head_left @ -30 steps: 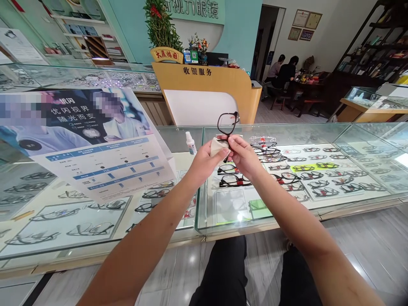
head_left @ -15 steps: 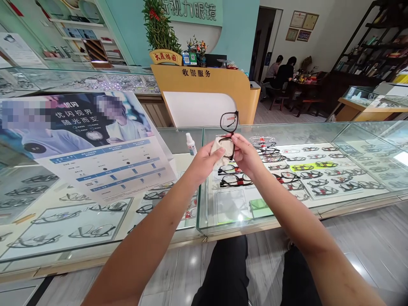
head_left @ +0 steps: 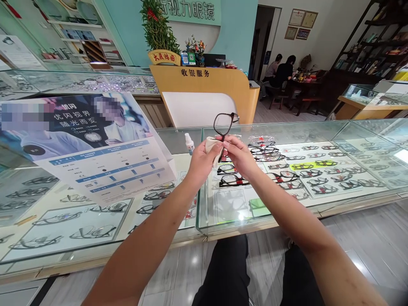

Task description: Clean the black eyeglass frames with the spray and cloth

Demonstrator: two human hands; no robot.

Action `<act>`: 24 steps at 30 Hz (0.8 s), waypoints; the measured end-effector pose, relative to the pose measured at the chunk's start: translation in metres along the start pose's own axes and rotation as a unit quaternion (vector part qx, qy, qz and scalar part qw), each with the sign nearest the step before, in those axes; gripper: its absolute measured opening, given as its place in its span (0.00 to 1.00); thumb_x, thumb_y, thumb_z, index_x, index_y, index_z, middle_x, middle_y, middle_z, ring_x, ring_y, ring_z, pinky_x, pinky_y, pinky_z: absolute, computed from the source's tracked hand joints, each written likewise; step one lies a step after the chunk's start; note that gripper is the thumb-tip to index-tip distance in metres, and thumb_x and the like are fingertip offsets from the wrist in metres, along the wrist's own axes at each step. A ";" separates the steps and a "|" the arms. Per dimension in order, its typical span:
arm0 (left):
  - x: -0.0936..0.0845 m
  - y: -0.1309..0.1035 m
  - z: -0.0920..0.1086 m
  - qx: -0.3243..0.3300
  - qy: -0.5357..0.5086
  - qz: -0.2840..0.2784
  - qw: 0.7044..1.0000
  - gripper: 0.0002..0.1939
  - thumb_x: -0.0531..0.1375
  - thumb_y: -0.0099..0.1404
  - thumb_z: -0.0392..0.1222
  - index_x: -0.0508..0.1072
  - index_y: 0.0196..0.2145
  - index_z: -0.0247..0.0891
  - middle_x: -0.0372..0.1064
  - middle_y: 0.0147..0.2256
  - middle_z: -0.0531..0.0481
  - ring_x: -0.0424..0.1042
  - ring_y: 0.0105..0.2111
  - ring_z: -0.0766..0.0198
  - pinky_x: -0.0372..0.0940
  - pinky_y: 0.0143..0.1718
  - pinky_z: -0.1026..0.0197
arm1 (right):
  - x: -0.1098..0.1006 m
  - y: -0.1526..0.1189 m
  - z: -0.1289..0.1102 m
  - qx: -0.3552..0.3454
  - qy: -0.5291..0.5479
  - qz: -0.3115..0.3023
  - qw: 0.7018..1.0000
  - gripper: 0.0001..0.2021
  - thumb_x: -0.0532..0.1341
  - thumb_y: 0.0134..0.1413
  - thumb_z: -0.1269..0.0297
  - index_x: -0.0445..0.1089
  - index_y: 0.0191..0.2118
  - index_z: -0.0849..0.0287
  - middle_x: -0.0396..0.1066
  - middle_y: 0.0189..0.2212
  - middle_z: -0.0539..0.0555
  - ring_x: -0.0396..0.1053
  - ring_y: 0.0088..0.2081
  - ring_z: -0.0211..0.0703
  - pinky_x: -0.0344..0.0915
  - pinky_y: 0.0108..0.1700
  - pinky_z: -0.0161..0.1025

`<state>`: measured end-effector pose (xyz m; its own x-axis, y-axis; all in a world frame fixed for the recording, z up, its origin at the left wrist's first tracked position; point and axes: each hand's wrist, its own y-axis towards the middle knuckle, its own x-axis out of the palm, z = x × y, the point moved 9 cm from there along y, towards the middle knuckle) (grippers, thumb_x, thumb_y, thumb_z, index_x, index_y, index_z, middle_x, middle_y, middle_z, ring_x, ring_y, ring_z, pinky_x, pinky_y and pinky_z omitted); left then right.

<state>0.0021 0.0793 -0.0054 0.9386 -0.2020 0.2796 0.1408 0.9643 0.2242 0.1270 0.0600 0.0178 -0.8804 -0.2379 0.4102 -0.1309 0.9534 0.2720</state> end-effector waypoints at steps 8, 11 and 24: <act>0.009 0.000 0.000 -0.033 -0.003 -0.084 0.996 0.36 0.76 0.62 0.73 0.83 0.52 0.39 0.84 0.36 0.45 0.86 0.41 0.50 0.78 0.43 0.52 | -0.012 0.005 -0.006 0.011 0.019 0.012 1.000 0.25 0.81 0.46 0.39 0.77 0.35 0.54 0.65 0.28 0.46 0.58 0.30 0.36 0.61 0.29 0.35; 0.013 -0.002 0.002 -0.046 0.009 -0.139 0.989 0.34 0.80 0.59 0.66 0.84 0.52 0.39 0.84 0.39 0.45 0.85 0.44 0.50 0.77 0.47 0.53 | -0.022 0.007 -0.008 0.007 -0.001 0.036 0.999 0.27 0.83 0.42 0.37 0.80 0.36 0.54 0.65 0.27 0.45 0.55 0.28 0.34 0.59 0.27 0.34; 0.010 -0.002 0.008 -0.016 0.052 -0.066 0.996 0.36 0.78 0.60 0.71 0.82 0.49 0.39 0.81 0.32 0.49 0.80 0.32 0.60 0.68 0.33 0.60 | -0.018 0.007 0.001 0.006 -0.027 0.025 0.999 0.27 0.84 0.40 0.36 0.84 0.36 0.53 0.83 0.41 0.50 0.66 0.30 0.34 0.71 0.33 0.38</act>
<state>0.0081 0.0740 0.0048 0.9383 -0.3106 0.1518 0.2739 0.9359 0.2216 0.1415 0.0717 0.0111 -0.9090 -0.1793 0.3763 -0.0909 0.9663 0.2410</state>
